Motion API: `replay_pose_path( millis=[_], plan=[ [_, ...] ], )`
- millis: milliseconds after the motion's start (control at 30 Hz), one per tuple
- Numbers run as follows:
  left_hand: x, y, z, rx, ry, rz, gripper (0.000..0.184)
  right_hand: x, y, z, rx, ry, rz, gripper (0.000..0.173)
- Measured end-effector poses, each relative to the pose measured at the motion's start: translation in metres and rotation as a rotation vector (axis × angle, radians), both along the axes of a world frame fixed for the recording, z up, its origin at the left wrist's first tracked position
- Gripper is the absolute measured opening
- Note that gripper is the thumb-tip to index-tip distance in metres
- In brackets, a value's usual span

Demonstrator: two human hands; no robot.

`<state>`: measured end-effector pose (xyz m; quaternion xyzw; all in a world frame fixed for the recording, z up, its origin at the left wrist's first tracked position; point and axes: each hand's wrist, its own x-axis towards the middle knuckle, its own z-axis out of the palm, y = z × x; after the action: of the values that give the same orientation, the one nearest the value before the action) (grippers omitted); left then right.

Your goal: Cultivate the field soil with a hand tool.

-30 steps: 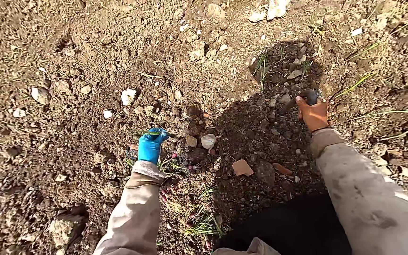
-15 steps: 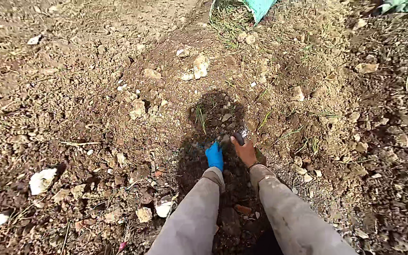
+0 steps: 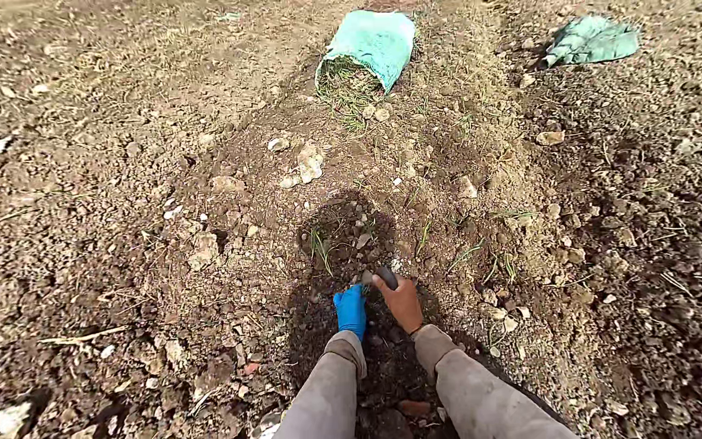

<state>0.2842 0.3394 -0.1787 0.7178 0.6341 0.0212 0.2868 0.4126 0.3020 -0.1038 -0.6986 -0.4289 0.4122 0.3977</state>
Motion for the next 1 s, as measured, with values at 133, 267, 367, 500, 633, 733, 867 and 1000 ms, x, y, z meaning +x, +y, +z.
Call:
replay_pose_path(
  millis=[133,267,367,500,633,733,867,1000],
  plan=[
    [0.017,0.004,-0.004,-0.084,0.239,-0.222,0.039,0.027,-0.036,0.090,0.316,-0.078,0.037,0.033],
    [0.042,-0.002,-0.007,-0.084,0.392,-0.234,0.051,0.058,-0.064,0.177,0.448,-0.061,0.093,0.028],
    [0.049,-0.006,-0.007,-0.071,0.438,-0.196,0.055,0.064,-0.060,0.167,0.448,-0.084,0.100,0.028],
    [0.034,-0.013,-0.016,-0.017,0.289,-0.166,0.048,0.059,-0.052,0.032,0.127,-0.076,0.138,0.030],
    [-0.003,-0.033,0.000,0.056,-0.125,0.035,0.054,0.062,-0.050,-0.030,0.061,-0.051,0.134,0.035],
    [-0.055,-0.082,0.022,0.237,-0.324,0.205,0.049,0.063,-0.049,-0.033,0.059,-0.057,0.133,0.036],
    [-0.135,-0.160,0.021,0.278,-0.373,0.368,0.044,0.064,-0.054,-0.028,0.072,-0.059,0.088,0.030],
    [-0.214,-0.246,0.038,-0.039,-0.126,0.666,0.042,0.066,-0.062,-0.033,0.036,-0.086,0.118,0.038]
  ],
)
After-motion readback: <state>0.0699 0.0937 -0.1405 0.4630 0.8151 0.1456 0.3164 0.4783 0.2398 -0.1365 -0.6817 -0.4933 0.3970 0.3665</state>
